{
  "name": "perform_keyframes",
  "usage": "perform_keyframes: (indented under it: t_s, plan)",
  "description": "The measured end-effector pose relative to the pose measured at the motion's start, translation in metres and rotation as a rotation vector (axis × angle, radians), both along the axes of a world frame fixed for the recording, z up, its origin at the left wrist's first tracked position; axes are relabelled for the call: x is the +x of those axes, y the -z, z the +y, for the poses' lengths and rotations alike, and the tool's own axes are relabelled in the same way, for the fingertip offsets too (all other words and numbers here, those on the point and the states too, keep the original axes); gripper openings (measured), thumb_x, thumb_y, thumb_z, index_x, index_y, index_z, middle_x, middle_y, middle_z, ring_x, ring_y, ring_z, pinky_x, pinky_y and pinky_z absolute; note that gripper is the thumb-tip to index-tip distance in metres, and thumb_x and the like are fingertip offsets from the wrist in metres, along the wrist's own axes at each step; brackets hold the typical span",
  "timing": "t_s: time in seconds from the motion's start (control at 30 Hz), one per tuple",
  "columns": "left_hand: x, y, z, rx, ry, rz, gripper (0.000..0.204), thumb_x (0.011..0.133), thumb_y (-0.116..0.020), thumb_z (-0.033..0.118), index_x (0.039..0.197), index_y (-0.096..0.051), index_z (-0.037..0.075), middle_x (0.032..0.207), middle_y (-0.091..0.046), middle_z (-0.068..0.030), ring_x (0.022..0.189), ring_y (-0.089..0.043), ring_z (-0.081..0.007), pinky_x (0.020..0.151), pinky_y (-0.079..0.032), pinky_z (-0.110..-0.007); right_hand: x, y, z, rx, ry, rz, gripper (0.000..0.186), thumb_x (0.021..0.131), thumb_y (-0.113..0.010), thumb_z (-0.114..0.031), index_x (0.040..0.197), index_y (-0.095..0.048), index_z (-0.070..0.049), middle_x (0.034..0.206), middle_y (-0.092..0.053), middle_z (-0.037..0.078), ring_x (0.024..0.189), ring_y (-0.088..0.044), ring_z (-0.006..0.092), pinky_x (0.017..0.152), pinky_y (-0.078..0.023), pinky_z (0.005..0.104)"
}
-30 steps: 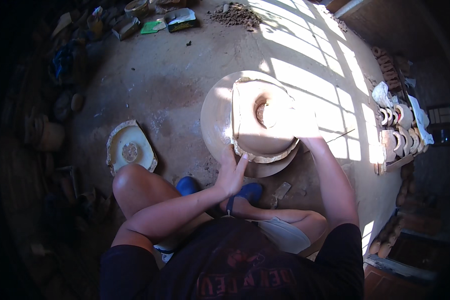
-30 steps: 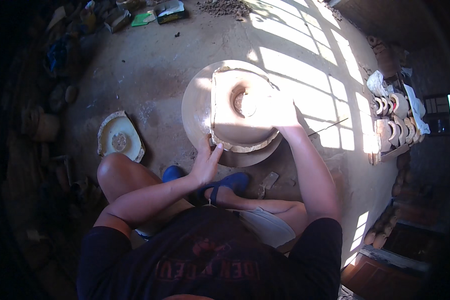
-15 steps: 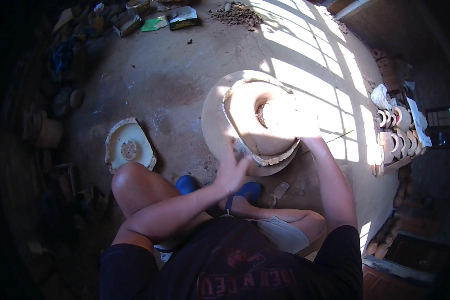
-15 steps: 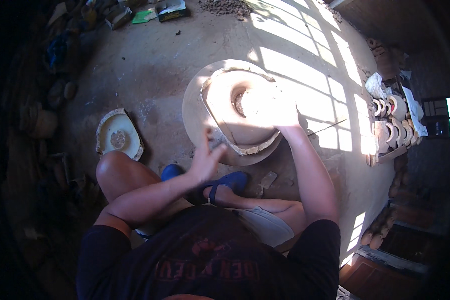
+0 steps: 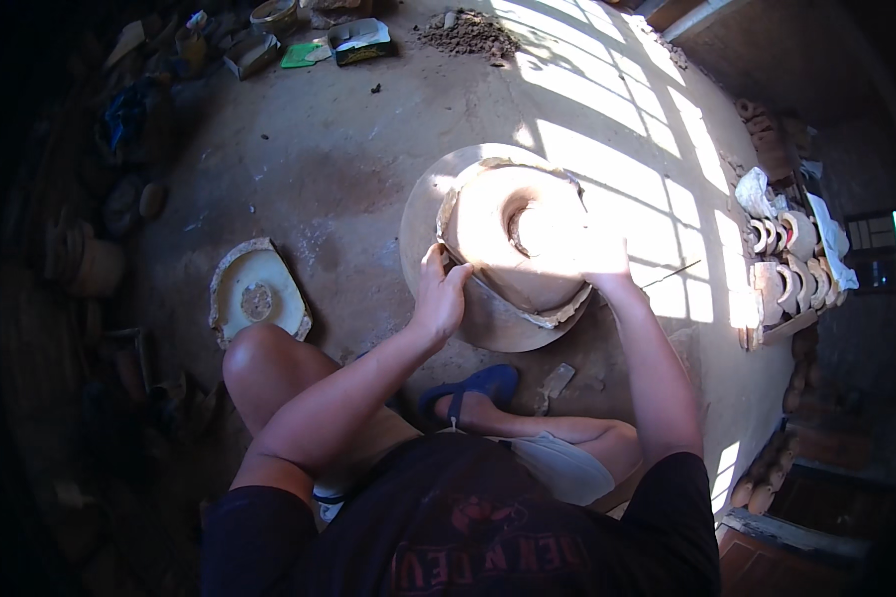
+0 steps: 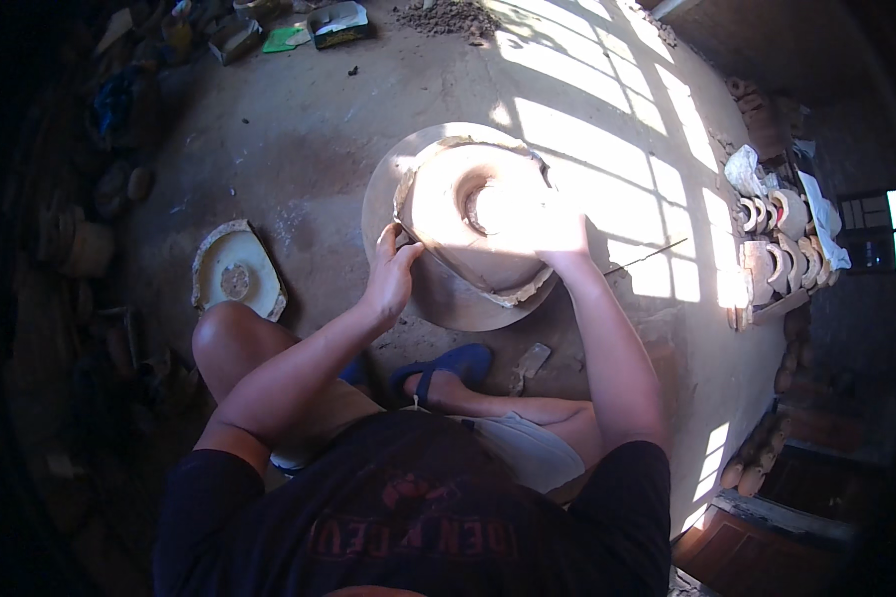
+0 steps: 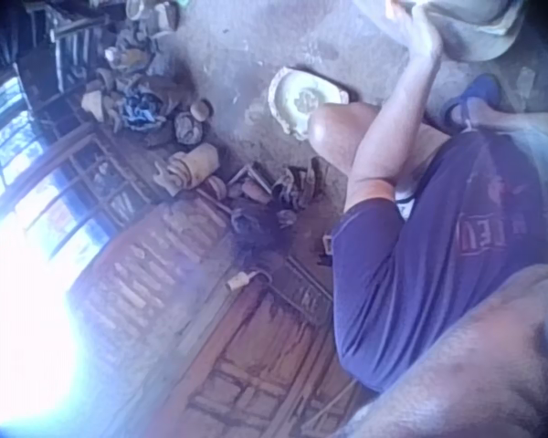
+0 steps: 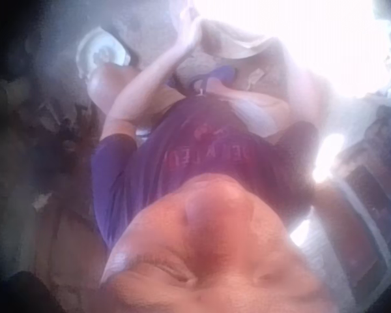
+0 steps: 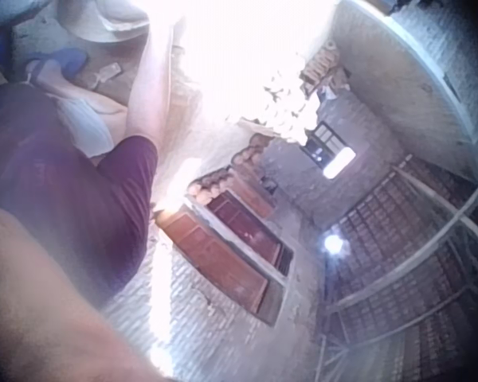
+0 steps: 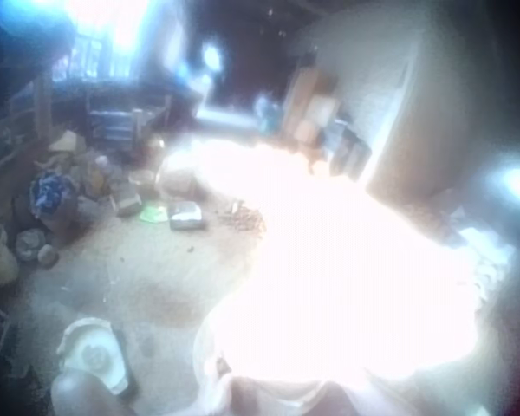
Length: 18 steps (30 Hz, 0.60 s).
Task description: The person trims excess clay from a mold on a turntable by hand, smooths and shapes the clay using a small scraper tool, and lifts the molded clay piece off the mold.
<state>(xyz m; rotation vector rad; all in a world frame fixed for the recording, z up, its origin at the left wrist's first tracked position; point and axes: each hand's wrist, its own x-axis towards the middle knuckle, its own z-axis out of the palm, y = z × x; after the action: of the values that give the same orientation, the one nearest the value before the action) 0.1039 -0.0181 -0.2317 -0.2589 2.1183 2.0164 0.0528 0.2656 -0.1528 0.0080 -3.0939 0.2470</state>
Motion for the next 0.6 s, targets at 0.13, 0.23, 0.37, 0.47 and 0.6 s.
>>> perform_keyframes:
  t_s: [0.13, 0.23, 0.37, 0.47, 0.6]
  plan:
    - [0.001, -0.001, -0.003, 0.159, -0.048, -0.094, 0.070, 0.097, -0.060, 0.025, 0.155, -0.036, -0.006, 0.151, -0.048, -0.0258, 0.136, -0.051, -0.0341, 0.112, -0.041, -0.041, -0.003, -0.004, 0.010, -0.239, -0.057, 0.177, 0.029, 0.094, -0.069, -0.029, 0.108, -0.074, -0.003, 0.100, -0.076, 0.018, 0.094, -0.074, 0.0337, 0.085, -0.058, 0.0443]
    - [0.000, 0.000, -0.004, 0.171, -0.048, -0.133, 0.072, 0.097, -0.060, 0.025, 0.159, -0.034, -0.001, 0.150, -0.049, -0.0197, 0.128, -0.054, -0.0265, 0.102, -0.047, -0.038, -0.005, -0.003, 0.012, -0.129, -0.077, 0.087, 0.020, 0.097, -0.066, -0.016, 0.109, -0.075, -0.002, 0.099, -0.076, 0.017, 0.092, -0.074, 0.0285, 0.080, -0.059, 0.0394]
    - [-0.003, 0.005, -0.004, 0.191, -0.034, -0.107, 0.064, 0.092, -0.064, 0.022, 0.147, -0.046, -0.005, 0.137, -0.055, -0.0290, 0.130, -0.054, -0.0395, 0.112, -0.041, -0.044, -0.010, 0.005, 0.000, 0.151, -0.082, 0.109, 0.023, 0.096, -0.069, -0.023, 0.104, -0.073, -0.003, 0.094, -0.075, 0.015, 0.086, -0.073, 0.0287, 0.078, -0.059, 0.0402]
    - [-0.002, 0.008, -0.003, 0.047, 0.029, -0.076, 0.071, 0.094, -0.062, 0.022, 0.157, -0.038, -0.001, 0.136, -0.055, -0.0144, 0.113, -0.058, -0.0214, 0.087, -0.050, -0.032, -0.015, 0.006, -0.004, -0.227, -0.036, 0.048, 0.021, 0.096, -0.069, -0.021, 0.105, -0.073, -0.003, 0.094, -0.075, 0.014, 0.086, -0.073, 0.0271, 0.077, -0.059, 0.0390]
    - [0.002, 0.011, 0.000, 0.055, -0.024, -0.071, 0.063, 0.093, -0.063, 0.022, 0.149, -0.045, -0.001, 0.129, -0.057, -0.0131, 0.109, -0.058, -0.0209, 0.086, -0.050, -0.032, -0.017, -0.002, 0.000, -0.480, 0.005, 0.001, 0.019, 0.096, -0.069, -0.019, 0.105, -0.073, -0.003, 0.094, -0.074, 0.013, 0.086, -0.072, 0.0251, 0.076, -0.058, 0.0374]
